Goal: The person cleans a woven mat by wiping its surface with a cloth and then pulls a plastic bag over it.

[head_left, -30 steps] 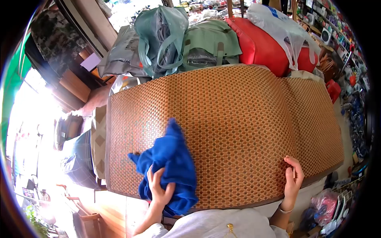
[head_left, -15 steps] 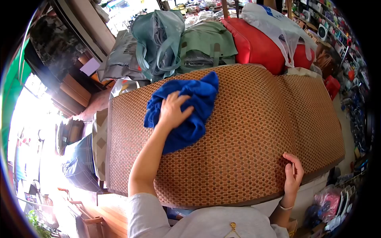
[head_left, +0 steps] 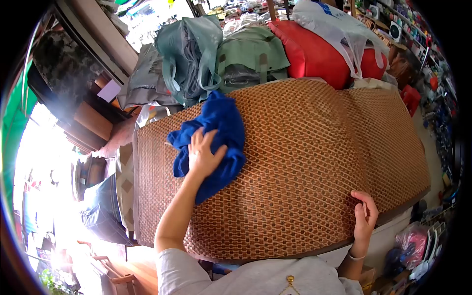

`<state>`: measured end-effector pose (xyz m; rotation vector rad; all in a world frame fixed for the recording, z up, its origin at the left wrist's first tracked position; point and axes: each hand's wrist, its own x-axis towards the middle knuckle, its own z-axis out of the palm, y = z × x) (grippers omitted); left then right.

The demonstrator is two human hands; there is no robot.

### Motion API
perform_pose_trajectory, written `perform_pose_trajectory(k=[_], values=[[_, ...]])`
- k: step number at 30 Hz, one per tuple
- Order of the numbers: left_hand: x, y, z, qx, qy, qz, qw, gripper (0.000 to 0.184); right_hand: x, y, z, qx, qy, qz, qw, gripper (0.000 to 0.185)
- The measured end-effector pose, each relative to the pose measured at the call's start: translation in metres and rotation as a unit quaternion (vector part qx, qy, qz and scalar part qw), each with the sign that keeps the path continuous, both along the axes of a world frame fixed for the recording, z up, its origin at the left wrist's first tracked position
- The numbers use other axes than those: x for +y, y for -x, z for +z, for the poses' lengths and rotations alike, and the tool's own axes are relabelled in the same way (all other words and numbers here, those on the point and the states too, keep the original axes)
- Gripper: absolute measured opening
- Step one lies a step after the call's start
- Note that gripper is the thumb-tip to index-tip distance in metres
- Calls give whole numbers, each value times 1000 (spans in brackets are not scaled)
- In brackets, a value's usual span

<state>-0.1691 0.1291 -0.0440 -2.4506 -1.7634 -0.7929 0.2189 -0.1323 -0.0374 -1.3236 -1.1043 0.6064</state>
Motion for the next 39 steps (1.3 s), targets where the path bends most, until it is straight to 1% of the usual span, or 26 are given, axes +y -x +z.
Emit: perform_pose_trajectory(k=[2, 5, 6, 8, 9, 10, 12, 14, 16, 17, 19, 20, 21, 22, 24, 27, 28, 29, 30, 31, 32, 33, 34, 36, 38, 39], values=[[-32, -20, 11, 19, -4, -80, 997, 56, 2, 0, 0, -15, -2, 9, 1000, 26], [-81, -58, 25, 2, 50, -210, 976, 62, 3, -1, 2, -13, -7, 25, 1000, 24], [-95, -71, 28, -6, 63, -284, 957, 62, 4, -1, 2, -14, -6, 28, 999, 24], [-118, -98, 33, 34, 123, -400, 907, 59, 3, -3, 1, -10, -12, 30, 999, 25], [-125, -109, 29, 25, 129, -453, 882, 57, 1, -4, 0, -10, -11, 30, 999, 25], [-128, -120, 26, 21, 105, -503, 857, 57, -1, -5, -2, -7, -5, 16, 1000, 25], [-117, -138, 24, 4, 99, -549, 830, 56, -4, -5, -5, -2, 4, -2, 1000, 25], [-87, -149, 24, 14, 76, -529, 845, 54, -4, -5, -7, 37, 10, -24, 999, 26], [-44, -153, 22, 16, 70, -453, 889, 51, 0, -3, -2, 27, -1, -12, 1000, 26], [-19, -152, 17, -1, 23, -399, 917, 52, 0, -2, 0, 16, -17, 3, 1000, 26], [33, -142, 10, 7, -4, -264, 964, 54, -1, -4, -4, 17, -16, -1, 1000, 26], [55, -133, 6, -2, -14, -189, 982, 55, -2, -4, -5, 17, -16, -5, 1000, 26], [75, -124, 2, -11, -25, -128, 991, 54, -2, -4, -4, 18, -13, -4, 1000, 24], [85, -116, 4, -8, -21, -78, 997, 58, -2, -4, -4, 16, -16, -6, 1000, 24], [87, -109, 6, 4, -20, -46, 999, 62, -4, -4, -5, 41, 11, -11, 999, 23], [59, -116, 2, 36, 1, -57, 998, 64, -1, -3, -5, 28, -5, -6, 1000, 23], [43, -119, 5, 37, 11, -90, 995, 65, -1, -3, -4, 25, -7, -3, 1000, 23], [25, -122, 1, 33, -8, -135, 990, 65, -1, -3, -3, 27, 4, -5, 1000, 22], [3, -126, 2, 26, -4, -190, 981, 64, -1, -3, -2, 29, 14, -7, 999, 22], [-24, -132, 10, 37, 23, -238, 970, 65, -2, -3, -3, 24, 10, -11, 1000, 22], [-51, -136, 18, 23, 56, -309, 949, 67, -1, -3, -3, 22, 10, -12, 1000, 22], [-79, -141, 21, 29, 63, -365, 928, 67, 0, -2, -4, 30, -2, -24, 999, 21], [-101, -144, 24, 38, 87, -437, 894, 66, 0, -1, -4, 37, -14, -38, 999, 20], [-133, -151, 22, 23, 101, -573, 813, 64, -8, -8, -12, 34, -10, -57, 998, 19], [-138, -157, 20, 6, 92, -620, 779, 62, -10, -13, -17, 29, -11, -77, 997, 18], [-131, -158, 20, 14, 98, -609, 787, 61, -8, -10, -15, 29, -24, -87, 996, 18]])
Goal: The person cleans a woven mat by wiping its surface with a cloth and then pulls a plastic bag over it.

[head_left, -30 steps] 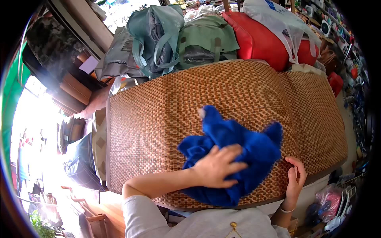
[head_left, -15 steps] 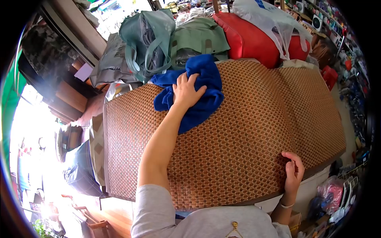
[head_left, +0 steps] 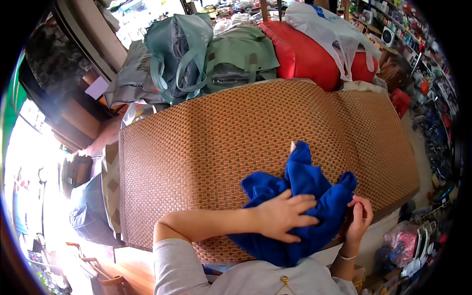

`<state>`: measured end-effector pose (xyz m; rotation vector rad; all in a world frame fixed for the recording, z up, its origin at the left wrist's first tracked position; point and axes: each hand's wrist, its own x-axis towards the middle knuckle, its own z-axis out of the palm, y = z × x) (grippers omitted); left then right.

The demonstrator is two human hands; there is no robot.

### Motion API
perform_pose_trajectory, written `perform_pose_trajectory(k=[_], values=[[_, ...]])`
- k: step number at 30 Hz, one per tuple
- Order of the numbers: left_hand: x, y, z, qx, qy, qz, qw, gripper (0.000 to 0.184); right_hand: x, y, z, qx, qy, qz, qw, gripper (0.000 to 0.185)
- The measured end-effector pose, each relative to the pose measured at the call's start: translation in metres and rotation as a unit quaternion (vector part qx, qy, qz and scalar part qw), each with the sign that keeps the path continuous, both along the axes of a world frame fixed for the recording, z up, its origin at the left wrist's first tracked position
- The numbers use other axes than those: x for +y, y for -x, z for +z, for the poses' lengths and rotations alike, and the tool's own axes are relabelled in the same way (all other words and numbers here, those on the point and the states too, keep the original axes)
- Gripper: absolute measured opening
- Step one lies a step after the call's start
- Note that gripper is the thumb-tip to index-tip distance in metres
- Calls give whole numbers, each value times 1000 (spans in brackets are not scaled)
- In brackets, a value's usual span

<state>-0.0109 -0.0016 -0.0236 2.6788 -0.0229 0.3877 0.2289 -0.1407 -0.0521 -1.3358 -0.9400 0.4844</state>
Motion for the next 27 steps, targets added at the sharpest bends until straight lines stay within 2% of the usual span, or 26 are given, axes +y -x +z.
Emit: perform_pose_trajectory(k=[2, 5, 7, 10, 11, 13, 15, 18, 19, 20, 21, 23, 25, 27], values=[[28, -1, 3, 6, -31, 54, 998, 58, 3, 5, 0, 18, -17, -10, 1000, 18], [83, 8, 7, 5, -25, 228, 973, 57, 6, 9, 10, 12, 4, 31, 999, 17], [121, 22, 2, 14, -61, 365, 929, 58, 7, 11, 12, 13, 6, 40, 999, 17], [164, 42, -8, -10, -87, 498, 863, 56, 8, 10, 7, 65, 3, 62, 996, 18], [168, 44, -4, -11, -60, 497, 866, 58, 6, 8, 6, 82, 11, 69, 994, 18], [157, 37, -13, -5, -123, 503, 855, 58, 4, 8, 11, 96, 34, 72, 992, 18], [128, 25, -11, 23, -101, 454, 885, 61, 4, 10, 10, 81, -28, 72, 994, 18], [61, 3, 0, -17, -56, 216, 975, 66, 5, 11, 6, 98, -46, 52, 993, 18], [38, -8, 15, 22, -56, 140, 988, 65, 5, 11, 6, 110, -46, 45, 992, 18], [24, -16, 16, -6, -48, 38, 998, 63, 3, 10, 8, 115, -19, 42, 992, 17], [10, -22, 21, 14, -43, -14, 999, 63, 2, 8, 10, 120, 8, 39, 992, 17], [8, -29, 22, 32, -50, -35, 998, 59, 2, 7, 10, 127, -4, 19, 992, 18], [40, -34, 19, 1, -51, -15, 999, 58, 1, 8, 12, 132, -11, 28, 991, 18], [86, -28, 4, -17, -78, 121, 989, 59, 3, 7, 7, 115, -30, 45, 992, 20]])
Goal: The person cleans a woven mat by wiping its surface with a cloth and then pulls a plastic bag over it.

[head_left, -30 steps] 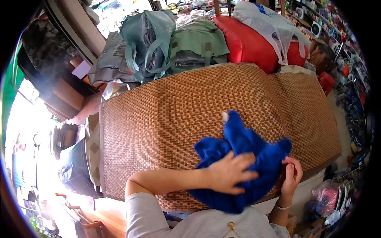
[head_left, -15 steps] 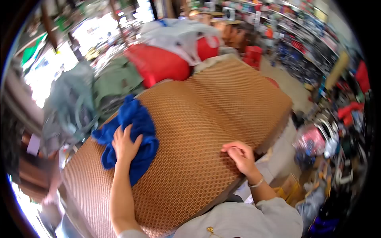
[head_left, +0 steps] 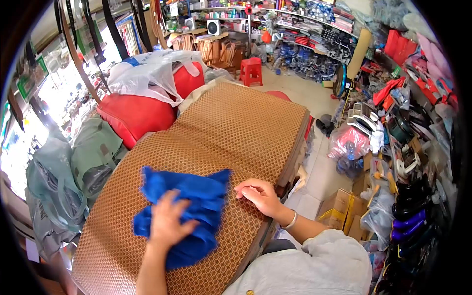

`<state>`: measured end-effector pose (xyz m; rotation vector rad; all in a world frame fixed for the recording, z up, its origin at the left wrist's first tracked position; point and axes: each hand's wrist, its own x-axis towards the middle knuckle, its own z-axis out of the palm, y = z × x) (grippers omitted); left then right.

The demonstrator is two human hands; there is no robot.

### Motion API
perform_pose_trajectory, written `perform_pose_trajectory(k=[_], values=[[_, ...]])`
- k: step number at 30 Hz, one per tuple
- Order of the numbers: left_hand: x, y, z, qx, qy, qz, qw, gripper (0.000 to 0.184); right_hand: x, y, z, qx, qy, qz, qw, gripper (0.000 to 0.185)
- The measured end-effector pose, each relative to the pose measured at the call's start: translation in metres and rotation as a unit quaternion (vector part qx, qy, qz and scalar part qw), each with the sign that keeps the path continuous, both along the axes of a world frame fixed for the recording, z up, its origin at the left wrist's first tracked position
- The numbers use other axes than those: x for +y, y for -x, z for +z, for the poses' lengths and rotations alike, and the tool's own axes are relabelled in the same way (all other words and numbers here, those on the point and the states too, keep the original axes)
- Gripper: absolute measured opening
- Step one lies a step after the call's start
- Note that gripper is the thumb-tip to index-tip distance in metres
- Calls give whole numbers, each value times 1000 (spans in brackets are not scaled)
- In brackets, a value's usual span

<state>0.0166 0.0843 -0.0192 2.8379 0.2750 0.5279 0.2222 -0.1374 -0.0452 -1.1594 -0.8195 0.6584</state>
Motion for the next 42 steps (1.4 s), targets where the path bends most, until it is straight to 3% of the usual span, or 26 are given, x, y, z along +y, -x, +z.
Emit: perform_pose_trajectory(k=[3, 6, 8, 10, 13, 16, 18, 20, 22, 24, 28, 30, 33, 37, 42], values=[[85, 33, -16, 6, -12, 251, 968, 58, 0, 2, 4, -5, 19, 1, 1000, 20], [135, 66, -10, 17, -28, 458, 888, 58, -1, 1, 5, -16, 13, -4, 1000, 20], [146, 79, -19, 6, -43, 498, 866, 60, 0, 1, 4, -8, 10, -4, 1000, 20], [133, 74, -23, 33, -62, 491, 869, 60, 2, 1, 0, -6, 5, 2, 1000, 20], [82, 52, -23, -6, -40, 312, 949, 59, 2, 0, -2, 0, 8, 11, 1000, 19], [0, 19, 0, -14, 31, 75, 997, 60, 3, 2, 1, -16, 37, -36, 999, 18], [-35, 4, 14, 28, 49, -96, 994, 57, 1, 1, -5, 0, 2, -44, 999, 18], [-54, 3, 17, 26, 59, -209, 976, 59, -2, 1, -1, -37, 39, -87, 995, 18], [-46, 3, 4, -16, 66, -219, 973, 58, 0, 1, -7, -63, 13, -122, 990, 18], [-20, 9, 7, -20, 37, -146, 988, 57, 3, 0, -10, -45, -33, -112, 992, 18], [62, 41, -6, -29, 13, 149, 988, 56, 4, -5, -19, -12, -83, -79, 993, 18], [96, 64, -12, -51, -8, 326, 944, 59, 4, -5, -15, -23, -77, -71, 994, 19], [123, 93, -14, -59, -8, 468, 882, 64, 4, -6, -16, -20, -79, -65, 995, 19], [99, 84, -12, -6, -10, 446, 895, 65, 6, -3, -11, -12, -72, -71, 995, 18], [2, 35, 6, -9, 36, 57, 998, 62, 7, -3, -11, -8, -66, -66, 996, 18]])
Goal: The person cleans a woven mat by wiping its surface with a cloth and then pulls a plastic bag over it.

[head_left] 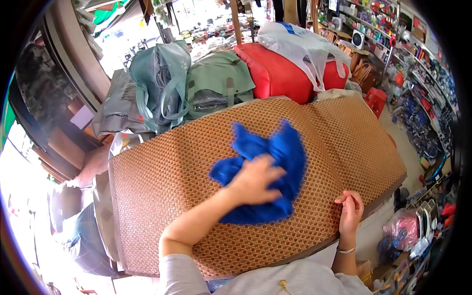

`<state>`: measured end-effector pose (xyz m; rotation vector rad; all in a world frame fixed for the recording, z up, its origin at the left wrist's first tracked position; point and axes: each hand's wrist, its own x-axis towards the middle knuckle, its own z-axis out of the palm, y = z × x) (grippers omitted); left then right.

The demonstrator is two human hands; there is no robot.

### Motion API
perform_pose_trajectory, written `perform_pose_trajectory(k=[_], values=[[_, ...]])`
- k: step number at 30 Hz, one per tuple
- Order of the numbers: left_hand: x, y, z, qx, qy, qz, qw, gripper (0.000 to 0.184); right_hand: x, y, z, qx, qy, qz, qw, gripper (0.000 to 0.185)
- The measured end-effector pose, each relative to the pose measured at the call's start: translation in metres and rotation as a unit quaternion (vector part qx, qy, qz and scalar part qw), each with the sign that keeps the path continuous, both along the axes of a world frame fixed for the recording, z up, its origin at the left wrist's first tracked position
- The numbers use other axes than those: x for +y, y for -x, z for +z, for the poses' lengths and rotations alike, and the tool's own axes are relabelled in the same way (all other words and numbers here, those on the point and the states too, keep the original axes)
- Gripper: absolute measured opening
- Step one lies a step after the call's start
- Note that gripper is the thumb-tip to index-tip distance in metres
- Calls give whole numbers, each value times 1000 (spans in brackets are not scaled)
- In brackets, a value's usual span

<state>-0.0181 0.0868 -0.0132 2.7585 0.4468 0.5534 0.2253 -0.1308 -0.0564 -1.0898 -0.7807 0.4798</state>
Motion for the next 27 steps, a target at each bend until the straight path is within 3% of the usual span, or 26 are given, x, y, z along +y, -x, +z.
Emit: perform_pose_trajectory(k=[3, 6, 9, 12, 15, 16, 18, 22, 24, 27], values=[[-47, -22, 4, 12, 44, -240, 970, 59, -2, -2, -2, 3, 17, -23, 1000, 18], [-50, -27, -2, -2, 56, -266, 962, 59, -5, -7, -9, -26, 29, -46, 998, 17], [-6, -19, -3, -48, 28, -140, 989, 56, -1, -3, -3, 5, -8, -9, 1000, 17], [57, 5, -10, -40, -32, 93, 994, 55, -3, -5, -6, 8, -27, 7, 1000, 18], [109, 43, -25, -70, -67, 340, 935, 57, -4, -7, -9, 16, -34, 11, 999, 18], [116, 55, -23, -30, -48, 421, 905, 61, -4, -7, -9, 12, -32, 10, 999, 18], [121, 73, -23, -25, -50, 469, 882, 64, -3, -6, -8, 8, -34, 11, 999, 19], [102, 64, -23, 18, -57, 445, 894, 67, -3, -5, -5, 9, -25, 18, 999, 19], [78, 46, -18, 24, -38, 356, 933, 66, -2, -5, -4, 0, -25, 32, 999, 20], [27, 13, -11, 15, -19, 123, 992, 64, 0, -1, 1, 9, -16, 16, 1000, 19]])
